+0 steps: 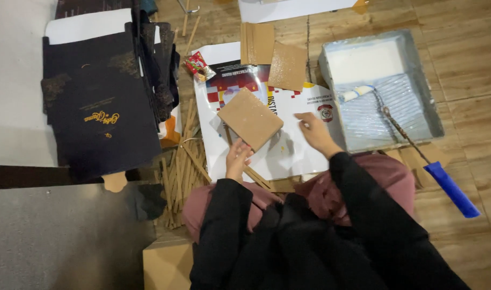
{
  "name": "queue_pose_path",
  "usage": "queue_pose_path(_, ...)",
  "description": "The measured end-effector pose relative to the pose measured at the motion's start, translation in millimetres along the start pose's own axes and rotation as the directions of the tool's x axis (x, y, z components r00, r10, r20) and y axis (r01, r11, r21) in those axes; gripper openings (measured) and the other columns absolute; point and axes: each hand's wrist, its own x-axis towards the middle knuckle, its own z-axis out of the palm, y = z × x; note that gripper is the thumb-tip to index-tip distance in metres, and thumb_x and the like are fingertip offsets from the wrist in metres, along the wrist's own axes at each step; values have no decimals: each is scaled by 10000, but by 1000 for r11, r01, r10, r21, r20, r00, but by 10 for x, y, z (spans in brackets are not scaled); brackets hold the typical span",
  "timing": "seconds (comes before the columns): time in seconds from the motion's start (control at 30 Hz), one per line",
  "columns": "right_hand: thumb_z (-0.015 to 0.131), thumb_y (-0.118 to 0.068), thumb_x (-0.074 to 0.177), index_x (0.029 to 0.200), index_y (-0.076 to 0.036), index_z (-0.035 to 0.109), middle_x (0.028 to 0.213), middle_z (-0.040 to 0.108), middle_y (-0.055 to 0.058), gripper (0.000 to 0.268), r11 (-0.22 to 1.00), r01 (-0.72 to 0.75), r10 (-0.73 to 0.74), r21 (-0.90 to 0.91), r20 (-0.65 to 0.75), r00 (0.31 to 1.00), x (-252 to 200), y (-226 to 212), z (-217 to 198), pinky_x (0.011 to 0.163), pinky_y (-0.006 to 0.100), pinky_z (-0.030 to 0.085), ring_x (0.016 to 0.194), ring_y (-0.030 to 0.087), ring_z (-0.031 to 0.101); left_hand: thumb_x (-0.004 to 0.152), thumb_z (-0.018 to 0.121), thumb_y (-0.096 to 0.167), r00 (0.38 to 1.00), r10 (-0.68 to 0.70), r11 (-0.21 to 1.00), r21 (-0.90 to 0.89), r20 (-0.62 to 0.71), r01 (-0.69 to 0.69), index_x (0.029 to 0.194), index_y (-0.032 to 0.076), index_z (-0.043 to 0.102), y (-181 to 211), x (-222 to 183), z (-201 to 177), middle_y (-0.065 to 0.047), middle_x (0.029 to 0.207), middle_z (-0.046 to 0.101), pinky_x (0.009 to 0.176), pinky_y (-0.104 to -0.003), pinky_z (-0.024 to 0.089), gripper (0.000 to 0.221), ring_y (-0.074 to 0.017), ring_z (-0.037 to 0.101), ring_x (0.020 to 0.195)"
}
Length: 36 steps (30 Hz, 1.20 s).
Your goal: Applying white adhesive to small cardboard pieces using a hand roller on a production floor.
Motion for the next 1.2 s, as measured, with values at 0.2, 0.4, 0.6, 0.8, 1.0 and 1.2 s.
queue_pose_path(0.2, 497, -214, 864, 1107, -152, 623, 1044, 619, 99, 281, 959, -282, 278, 29, 97, 956, 243, -53, 589, 809, 399, 483, 958, 288, 600, 827, 595, 175, 1000, -9, 999, -39, 22, 10, 1338, 108, 382, 2, -10, -23, -143, 1252, 453, 806, -321, 467, 558, -220, 589, 994)
queue_pose_path(0.4, 500, -234, 867, 1089, -180, 638, 972, 654, 81, 267, 942, -326, 332, -81, 77, 940, 242, -101, 611, 793, 398, 492, 944, 279, 612, 815, 638, 215, 997, -65, 993, -93, 36, 68, 1349, 105, 371, 28, -14, -5, -130, 1308, 416, 837, -309, 455, 607, -196, 575, 1020)
queue_pose_path(0.6, 526, -252, 839, 1067, -139, 645, 1050, 623, 119, 280, 924, -361, 374, -127, 92, 923, 117, -472, 504, 814, 418, 484, 969, 303, 599, 804, 648, 221, 995, -94, 994, -60, 8, 95, 1333, 87, 392, 203, -157, -22, -158, 1336, 389, 878, -347, 457, 603, -245, 551, 1084)
queue_pose_path(0.8, 544, -254, 823, 1050, -143, 663, 1030, 618, 144, 279, 897, -435, 440, -77, 72, 895, 14, -522, 395, 771, 404, 505, 910, 297, 622, 802, 618, 182, 997, -69, 998, -2, -43, 69, 1276, 58, 459, 275, -222, 13, -145, 1287, 419, 840, -298, 500, 515, -223, 570, 1031)
queue_pose_path(1.0, 519, -300, 832, 1088, -130, 644, 1001, 641, 145, 332, 871, -478, 491, -115, 157, 857, -107, -577, 326, 772, 417, 502, 930, 318, 617, 782, 635, 180, 995, -51, 993, 103, -82, 59, 1243, 31, 482, 170, -193, 9, -149, 1222, 472, 819, -291, 518, 509, -201, 604, 964)
queue_pose_path(1.2, 521, -298, 811, 1067, -110, 653, 1003, 635, 155, 344, 891, -440, 452, -107, 138, 881, -153, -665, 284, 794, 440, 491, 936, 334, 612, 788, 598, 160, 997, -18, 987, 161, -74, 30, 1251, 15, 469, 176, -193, -45, -159, 1204, 491, 863, -337, 494, 502, -229, 600, 984)
